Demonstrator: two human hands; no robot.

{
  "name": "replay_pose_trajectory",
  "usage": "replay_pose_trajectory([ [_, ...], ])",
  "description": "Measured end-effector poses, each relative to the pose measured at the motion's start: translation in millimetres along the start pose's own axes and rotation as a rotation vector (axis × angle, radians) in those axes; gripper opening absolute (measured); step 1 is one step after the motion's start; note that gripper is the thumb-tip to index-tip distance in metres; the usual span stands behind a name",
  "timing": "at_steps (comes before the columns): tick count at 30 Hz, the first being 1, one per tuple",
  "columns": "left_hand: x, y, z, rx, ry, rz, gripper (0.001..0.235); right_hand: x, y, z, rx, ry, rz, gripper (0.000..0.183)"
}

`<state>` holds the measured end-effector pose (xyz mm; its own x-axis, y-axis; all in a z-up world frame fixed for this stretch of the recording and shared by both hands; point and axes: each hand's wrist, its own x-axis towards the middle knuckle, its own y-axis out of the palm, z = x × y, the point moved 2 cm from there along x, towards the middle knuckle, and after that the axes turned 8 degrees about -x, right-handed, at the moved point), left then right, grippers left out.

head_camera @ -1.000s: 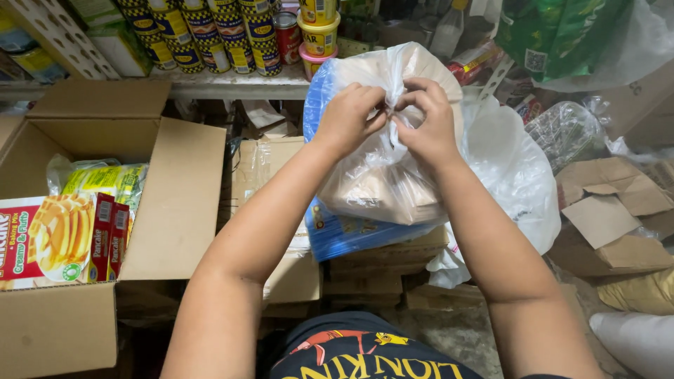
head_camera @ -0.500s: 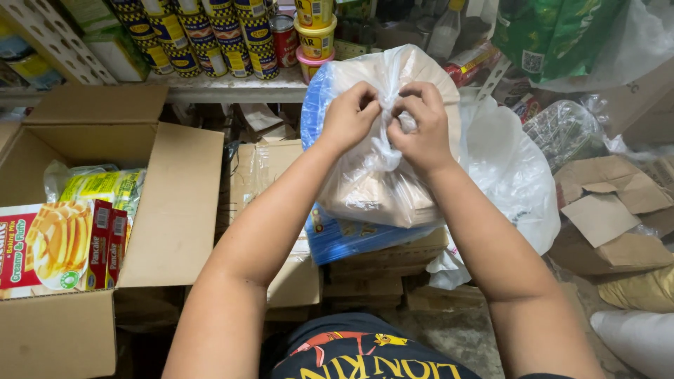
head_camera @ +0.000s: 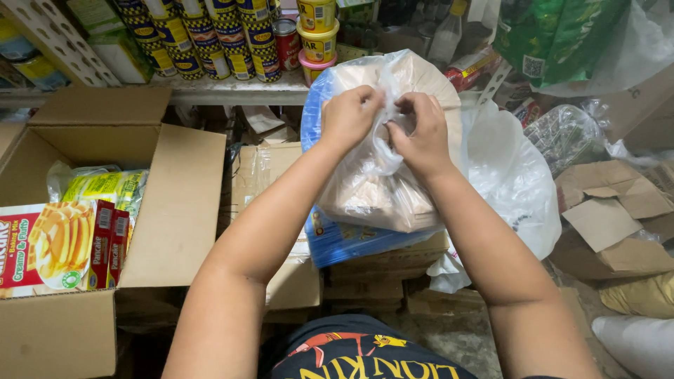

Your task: Packing various grocery items from shelves and storage piles into cardboard boxes.

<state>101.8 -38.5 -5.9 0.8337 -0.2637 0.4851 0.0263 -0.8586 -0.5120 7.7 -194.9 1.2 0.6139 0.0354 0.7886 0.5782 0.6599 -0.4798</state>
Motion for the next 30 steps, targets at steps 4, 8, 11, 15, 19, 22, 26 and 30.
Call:
replay_pose_trajectory([
  [4, 0, -7, 1, -0.055, -0.115, -0.039, 0.039, 1, -2, 0, -0.012, -0.008, -0.038, 0.036],
  [8, -14, -48, -38, 0.097, 0.169, -0.008, 0.042, 1, -12, -10, -0.090, -0.012, -0.127, 0.037],
  [11, -19, -84, -32, 0.168, 0.175, -0.054, 0.040, -5, -32, -51, 0.039, 0.239, -0.234, 0.031],
  [15, -47, -136, 10, -0.138, 0.252, -0.204, 0.048, -30, -79, -91, -0.015, 0.194, -0.375, 0.040],
  [19, -93, -181, 47, -0.687, -0.009, -0.085, 0.034, -55, -122, -114, -0.125, 0.382, -0.237, 0.048],
  [22, -122, -195, 49, -0.901, -0.131, -0.144, 0.035, -44, -144, -52, -0.108, 0.421, -0.089, 0.063],
  [26, -149, -183, 12, -0.603, 0.192, -0.456, 0.035, -59, -137, -9, -0.209, -0.097, -0.305, 0.055],
  [30, -142, -149, -70, 0.024, 0.643, -0.242, 0.042, -39, -103, 48, -0.194, -0.229, -0.031, 0.054],
])
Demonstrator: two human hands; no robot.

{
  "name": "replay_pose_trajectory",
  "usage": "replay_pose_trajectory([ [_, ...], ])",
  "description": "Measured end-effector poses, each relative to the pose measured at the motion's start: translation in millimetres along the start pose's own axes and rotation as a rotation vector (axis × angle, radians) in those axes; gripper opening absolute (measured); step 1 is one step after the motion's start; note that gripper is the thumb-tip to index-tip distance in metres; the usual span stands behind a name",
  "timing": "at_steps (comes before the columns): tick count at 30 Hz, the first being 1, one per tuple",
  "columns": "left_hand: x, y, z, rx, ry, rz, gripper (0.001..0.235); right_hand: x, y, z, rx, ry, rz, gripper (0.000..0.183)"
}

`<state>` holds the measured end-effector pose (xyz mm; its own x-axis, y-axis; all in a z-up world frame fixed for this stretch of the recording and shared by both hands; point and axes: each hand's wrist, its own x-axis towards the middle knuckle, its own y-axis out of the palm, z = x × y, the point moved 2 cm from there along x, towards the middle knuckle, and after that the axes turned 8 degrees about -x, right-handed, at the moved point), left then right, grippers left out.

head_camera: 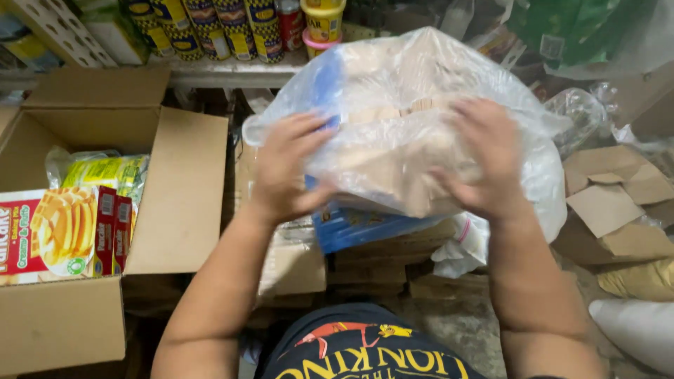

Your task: Packing various grocery items from shelves and storage piles into cardboard boxes.

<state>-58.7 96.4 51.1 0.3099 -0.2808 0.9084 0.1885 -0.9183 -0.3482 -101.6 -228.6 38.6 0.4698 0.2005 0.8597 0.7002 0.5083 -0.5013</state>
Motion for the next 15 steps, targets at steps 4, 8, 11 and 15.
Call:
replay_pose_trajectory([
  [4, 3, 47, -7, 0.159, 0.026, 0.364, 0.074, 18, 28, 33, -0.164, -0.151, 0.392, 0.063],
  [8, -24, 54, 0, 0.187, 0.094, 0.651, 0.035, 2, 17, 37, -0.144, -0.251, 0.422, 0.022],
  [11, -28, 42, -29, -0.040, -0.199, 0.760, 0.037, -16, -10, 35, 0.197, -0.134, 0.590, 0.013],
  [15, -33, 42, -36, 0.055, -0.251, 0.746, 0.049, -37, -26, 48, 0.271, -0.141, 0.569, 0.023],
])
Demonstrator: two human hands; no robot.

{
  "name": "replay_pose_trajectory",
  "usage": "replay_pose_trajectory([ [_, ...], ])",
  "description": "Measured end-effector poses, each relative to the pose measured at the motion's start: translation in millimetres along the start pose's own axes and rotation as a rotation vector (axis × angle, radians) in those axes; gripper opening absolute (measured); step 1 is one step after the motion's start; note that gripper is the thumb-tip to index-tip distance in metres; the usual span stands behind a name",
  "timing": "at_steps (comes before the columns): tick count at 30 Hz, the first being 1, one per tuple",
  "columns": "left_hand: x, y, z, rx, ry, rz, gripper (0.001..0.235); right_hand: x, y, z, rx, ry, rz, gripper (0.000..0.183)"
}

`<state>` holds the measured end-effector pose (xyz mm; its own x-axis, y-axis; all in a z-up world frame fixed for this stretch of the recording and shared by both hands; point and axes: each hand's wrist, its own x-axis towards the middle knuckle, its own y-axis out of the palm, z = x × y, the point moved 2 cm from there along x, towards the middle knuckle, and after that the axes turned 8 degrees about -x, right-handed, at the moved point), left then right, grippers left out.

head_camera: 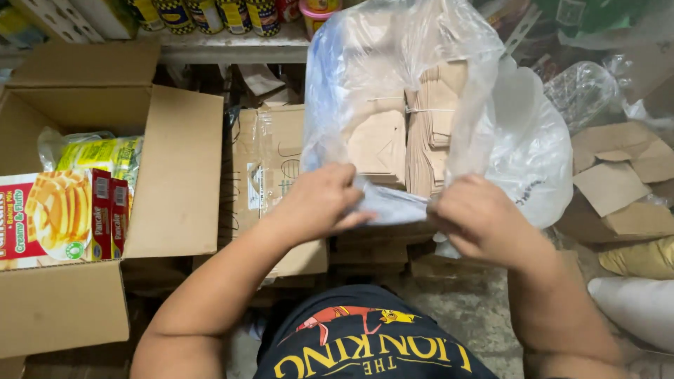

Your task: Packing various grocery items from shelves and storage piles into cardboard boxes.

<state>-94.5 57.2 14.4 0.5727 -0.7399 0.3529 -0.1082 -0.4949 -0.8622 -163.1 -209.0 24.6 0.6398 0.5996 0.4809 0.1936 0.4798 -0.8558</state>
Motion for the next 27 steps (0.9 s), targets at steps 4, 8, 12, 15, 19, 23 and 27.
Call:
replay_pose_trajectory([
  [4, -8, 10, -1, 0.081, 0.325, -0.065, 0.042, -19, 15, 5, -0.140, 0.142, 0.018, 0.015],
  [8, -23, 42, 16, 0.107, 0.326, -0.018, 0.039, -39, 32, -2, -0.199, 0.335, -0.106, 0.016],
  [12, -36, 65, 22, 0.132, 0.269, -0.118, 0.033, -66, 67, -18, -0.217, 0.340, -0.202, 0.021],
  [15, -43, 81, 25, 0.122, 0.188, -0.207, 0.033, -90, 102, -38, -0.160, 0.396, -0.292, 0.018],
  [19, -47, 102, 32, 0.144, 0.149, -0.252, 0.035, -114, 137, -63, -0.169, 0.458, -0.486, 0.007],
  [23, -50, 115, 32, 0.161, 0.128, -0.315, 0.036, -112, 141, -62, -0.157, 0.497, -0.543, 0.010],
  [27, -37, 95, 7, 0.095, 0.098, -0.383, 0.034, -115, 125, -58, 0.037, 0.596, -0.560, 0.009],
])
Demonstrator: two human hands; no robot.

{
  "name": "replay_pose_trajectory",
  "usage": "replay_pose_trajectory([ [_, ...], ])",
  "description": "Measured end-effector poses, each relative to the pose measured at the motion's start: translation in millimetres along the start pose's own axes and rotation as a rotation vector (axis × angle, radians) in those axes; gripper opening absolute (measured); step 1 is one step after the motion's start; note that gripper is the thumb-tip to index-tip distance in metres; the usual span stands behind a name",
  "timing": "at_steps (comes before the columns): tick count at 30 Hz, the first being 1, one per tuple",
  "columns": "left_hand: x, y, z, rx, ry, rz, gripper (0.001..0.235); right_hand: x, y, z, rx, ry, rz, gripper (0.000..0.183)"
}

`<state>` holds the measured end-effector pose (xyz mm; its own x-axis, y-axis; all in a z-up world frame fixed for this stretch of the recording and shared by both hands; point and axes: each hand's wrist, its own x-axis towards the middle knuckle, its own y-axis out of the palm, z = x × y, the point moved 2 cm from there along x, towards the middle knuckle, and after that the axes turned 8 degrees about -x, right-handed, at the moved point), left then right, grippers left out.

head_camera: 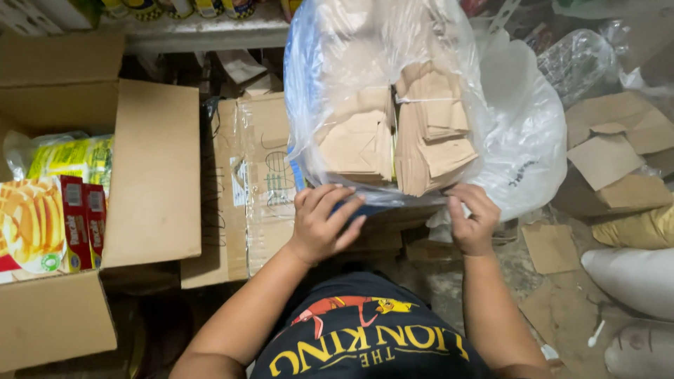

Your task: Packing various grocery items from shelves and storage piles into cardboard boxes.

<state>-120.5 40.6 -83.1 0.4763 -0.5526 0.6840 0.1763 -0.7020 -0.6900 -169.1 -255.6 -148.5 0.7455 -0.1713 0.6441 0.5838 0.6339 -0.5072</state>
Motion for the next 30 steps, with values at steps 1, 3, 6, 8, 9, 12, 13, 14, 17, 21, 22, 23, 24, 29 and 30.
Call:
replay_pose_trajectory([
  [1, 9, -6, -6, -0.046, 0.034, -0.056, 0.034, 3, -6, 4, 0.047, 0.042, -0.042, 0.011],
  [3, 35, -16, -18, -0.088, 0.075, -0.111, 0.033, 10, -10, 10, 0.098, 0.082, -0.092, 0.013],
  [6, 80, -10, -20, -0.627, -0.270, -0.098, 0.041, 10, -10, 9, 0.165, 0.281, -0.095, 0.016],
  [8, 111, 13, -4, -0.674, -0.395, 0.036, 0.065, 10, -7, 6, 0.005, 0.126, -0.175, 0.018],
  [9, 126, 21, 3, -0.671, -0.386, 0.029, 0.065, 10, -7, 9, 0.006, 0.117, -0.181, 0.018],
  [12, 162, 44, 14, -0.584, -0.456, 0.253, 0.079, 10, -8, 13, -0.023, 0.131, -0.219, 0.025],
  [13, 171, 49, 14, -0.515, -0.494, 0.334, 0.081, 10, -8, 12, -0.046, 0.110, -0.231, 0.031],
  [14, 178, 52, 13, -0.443, -0.536, 0.420, 0.084, 8, -7, 12, -0.067, 0.095, -0.243, 0.036],
  [17, 186, 61, 11, -0.251, -0.507, 0.458, 0.090, 9, -3, 8, -0.048, 0.128, -0.210, 0.039],
  [21, 201, 54, -5, -0.163, -0.529, 0.558, 0.094, 14, 2, 11, -0.005, 0.200, -0.176, 0.044],
  [22, 199, 57, -5, -0.132, -0.551, 0.588, 0.097, 15, 1, 13, 0.001, 0.221, -0.181, 0.047],
  [23, 198, 60, -5, -0.102, -0.573, 0.619, 0.101, 17, 1, 16, 0.007, 0.241, -0.185, 0.050],
  [24, 198, 61, -5, -0.100, -0.566, 0.617, 0.101, 16, 1, 14, 0.006, 0.239, -0.192, 0.050],
  [29, 191, 73, 5, -0.258, -0.550, 0.634, 0.121, 17, 2, 12, 0.035, 0.277, -0.203, 0.052],
  [30, 177, 88, 22, -0.257, -0.547, 0.635, 0.121, 17, 2, 13, 0.034, 0.278, -0.206, 0.052],
])
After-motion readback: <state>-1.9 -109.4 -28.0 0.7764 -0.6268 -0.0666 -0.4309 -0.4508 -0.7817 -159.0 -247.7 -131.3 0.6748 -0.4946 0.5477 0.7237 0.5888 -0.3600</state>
